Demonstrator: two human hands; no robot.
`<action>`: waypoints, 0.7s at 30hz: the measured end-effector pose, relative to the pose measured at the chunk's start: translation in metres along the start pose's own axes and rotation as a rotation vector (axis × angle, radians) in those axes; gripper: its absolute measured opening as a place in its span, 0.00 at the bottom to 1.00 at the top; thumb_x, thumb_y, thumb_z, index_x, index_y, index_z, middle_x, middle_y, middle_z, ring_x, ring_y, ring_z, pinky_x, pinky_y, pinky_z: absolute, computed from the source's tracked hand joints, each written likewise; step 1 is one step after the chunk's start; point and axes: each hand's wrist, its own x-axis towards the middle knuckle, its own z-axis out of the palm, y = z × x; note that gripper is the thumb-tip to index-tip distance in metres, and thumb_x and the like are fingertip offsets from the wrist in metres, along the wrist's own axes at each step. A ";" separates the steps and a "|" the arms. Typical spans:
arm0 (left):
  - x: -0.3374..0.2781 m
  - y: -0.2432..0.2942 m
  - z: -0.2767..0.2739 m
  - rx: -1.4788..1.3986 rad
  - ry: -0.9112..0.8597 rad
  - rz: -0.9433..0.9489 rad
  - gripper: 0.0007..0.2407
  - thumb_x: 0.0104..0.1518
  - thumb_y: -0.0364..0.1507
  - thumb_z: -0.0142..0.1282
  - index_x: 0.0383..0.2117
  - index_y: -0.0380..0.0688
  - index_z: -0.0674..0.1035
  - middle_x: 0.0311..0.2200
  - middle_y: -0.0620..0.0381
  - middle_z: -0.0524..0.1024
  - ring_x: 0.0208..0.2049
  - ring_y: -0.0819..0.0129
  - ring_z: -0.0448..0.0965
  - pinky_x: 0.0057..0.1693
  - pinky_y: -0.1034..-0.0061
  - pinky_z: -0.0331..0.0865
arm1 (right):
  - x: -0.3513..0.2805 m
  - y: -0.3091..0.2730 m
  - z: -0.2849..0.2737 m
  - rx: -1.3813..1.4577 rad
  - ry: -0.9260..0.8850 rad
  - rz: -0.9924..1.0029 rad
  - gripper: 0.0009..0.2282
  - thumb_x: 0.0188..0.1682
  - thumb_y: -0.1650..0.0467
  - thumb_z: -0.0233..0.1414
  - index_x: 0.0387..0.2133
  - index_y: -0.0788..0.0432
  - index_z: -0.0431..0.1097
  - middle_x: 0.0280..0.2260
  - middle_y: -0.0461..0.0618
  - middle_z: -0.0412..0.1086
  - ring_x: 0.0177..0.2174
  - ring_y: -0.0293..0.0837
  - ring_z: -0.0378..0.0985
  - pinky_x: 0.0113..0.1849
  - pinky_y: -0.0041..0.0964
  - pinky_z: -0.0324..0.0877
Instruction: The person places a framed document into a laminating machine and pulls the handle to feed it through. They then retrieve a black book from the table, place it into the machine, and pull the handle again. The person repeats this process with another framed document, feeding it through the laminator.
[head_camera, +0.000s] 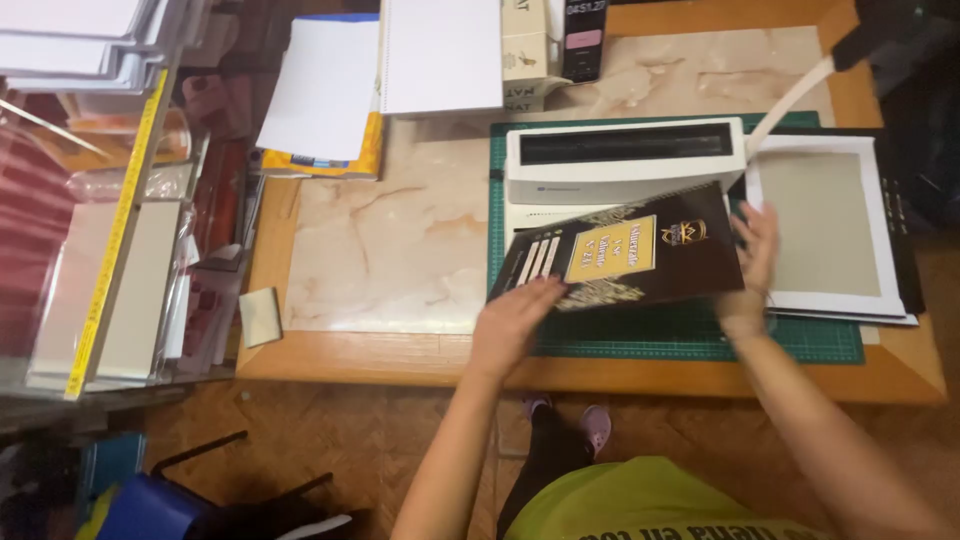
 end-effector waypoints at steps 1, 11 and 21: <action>-0.002 -0.006 -0.014 0.005 0.006 -0.008 0.23 0.55 0.11 0.53 0.55 0.52 0.77 0.53 0.58 0.81 0.51 0.59 0.85 0.51 0.66 0.83 | 0.002 0.007 0.015 0.002 -0.010 -0.002 0.27 0.58 0.75 0.43 0.70 0.59 0.39 0.68 0.65 0.50 0.65 0.59 0.56 0.63 0.51 0.58; -0.102 -0.209 -0.044 -0.653 0.620 -0.906 0.22 0.57 0.24 0.65 0.60 0.45 0.75 0.49 0.39 0.79 0.49 0.47 0.79 0.53 0.56 0.74 | -0.010 0.063 0.126 -0.114 -0.346 0.045 0.22 0.51 0.76 0.58 0.59 0.61 0.64 0.57 0.55 0.62 0.55 0.55 0.71 0.48 0.40 0.75; -0.180 -0.334 -0.008 -0.724 0.544 -1.256 0.25 0.60 0.24 0.62 0.66 0.49 0.71 0.50 0.36 0.79 0.45 0.50 0.82 0.47 0.57 0.77 | -0.006 0.092 0.107 -0.300 -0.359 0.110 0.18 0.55 0.72 0.56 0.59 0.57 0.66 0.54 0.51 0.62 0.53 0.53 0.73 0.48 0.41 0.74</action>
